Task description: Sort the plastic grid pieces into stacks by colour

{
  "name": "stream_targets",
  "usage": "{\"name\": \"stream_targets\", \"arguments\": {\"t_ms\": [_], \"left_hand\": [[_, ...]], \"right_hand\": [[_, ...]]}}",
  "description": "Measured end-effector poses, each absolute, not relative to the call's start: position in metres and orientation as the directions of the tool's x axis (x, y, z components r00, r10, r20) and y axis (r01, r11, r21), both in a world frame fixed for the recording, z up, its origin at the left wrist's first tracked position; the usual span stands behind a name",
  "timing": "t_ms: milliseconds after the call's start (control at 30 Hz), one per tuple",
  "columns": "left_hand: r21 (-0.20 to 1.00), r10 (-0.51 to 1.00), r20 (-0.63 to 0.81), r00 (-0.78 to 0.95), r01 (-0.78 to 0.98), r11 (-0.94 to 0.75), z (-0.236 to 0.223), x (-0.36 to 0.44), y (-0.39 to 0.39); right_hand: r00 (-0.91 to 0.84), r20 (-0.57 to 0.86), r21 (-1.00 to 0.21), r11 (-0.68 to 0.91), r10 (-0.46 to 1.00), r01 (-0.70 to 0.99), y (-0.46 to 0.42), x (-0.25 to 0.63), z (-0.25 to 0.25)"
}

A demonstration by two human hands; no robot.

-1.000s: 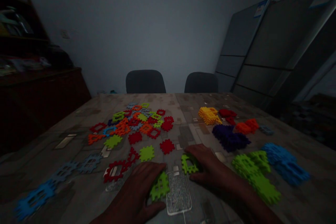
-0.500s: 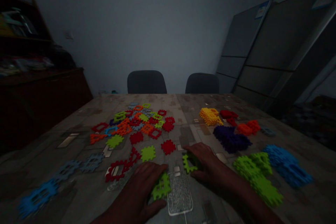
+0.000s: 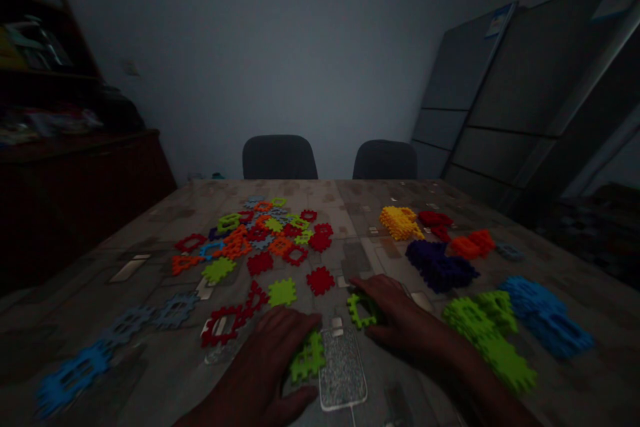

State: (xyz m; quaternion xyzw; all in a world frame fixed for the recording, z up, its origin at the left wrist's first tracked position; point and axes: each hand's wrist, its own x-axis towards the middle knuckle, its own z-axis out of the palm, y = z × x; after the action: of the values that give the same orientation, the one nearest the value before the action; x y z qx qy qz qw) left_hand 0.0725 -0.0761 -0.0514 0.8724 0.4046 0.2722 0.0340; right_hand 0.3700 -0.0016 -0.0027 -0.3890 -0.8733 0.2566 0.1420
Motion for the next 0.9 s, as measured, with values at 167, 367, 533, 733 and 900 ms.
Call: {"name": "stream_targets", "arguments": {"t_ms": [167,367,533,733,900], "left_hand": [[0.262,0.73,0.454,0.511,0.707,-0.657,-0.054,0.071,-0.076],[0.27,0.773,0.42,0.475,0.748,-0.607,-0.062,0.065,-0.074],[0.3,0.799,0.372,0.472,0.754,-0.585,-0.061,0.065,-0.074],[0.288,0.813,0.383,0.438,0.78,-0.556,-0.067,0.065,-0.077],[0.283,0.83,0.385,0.403,0.805,-0.521,-0.07,0.067,-0.078]], "right_hand": [[-0.629,0.004,-0.542,0.53,0.777,0.652,-0.003,0.367,0.003],[-0.608,0.0,-0.537,0.513,0.794,0.67,-0.005,0.369,0.005],[-0.606,0.036,-0.527,0.531,0.794,0.664,-0.005,0.371,-0.002],[-0.623,0.054,-0.535,0.549,0.781,0.642,-0.012,0.368,0.006],[-0.637,0.027,-0.525,0.553,0.77,0.646,-0.019,0.362,0.018]]}}
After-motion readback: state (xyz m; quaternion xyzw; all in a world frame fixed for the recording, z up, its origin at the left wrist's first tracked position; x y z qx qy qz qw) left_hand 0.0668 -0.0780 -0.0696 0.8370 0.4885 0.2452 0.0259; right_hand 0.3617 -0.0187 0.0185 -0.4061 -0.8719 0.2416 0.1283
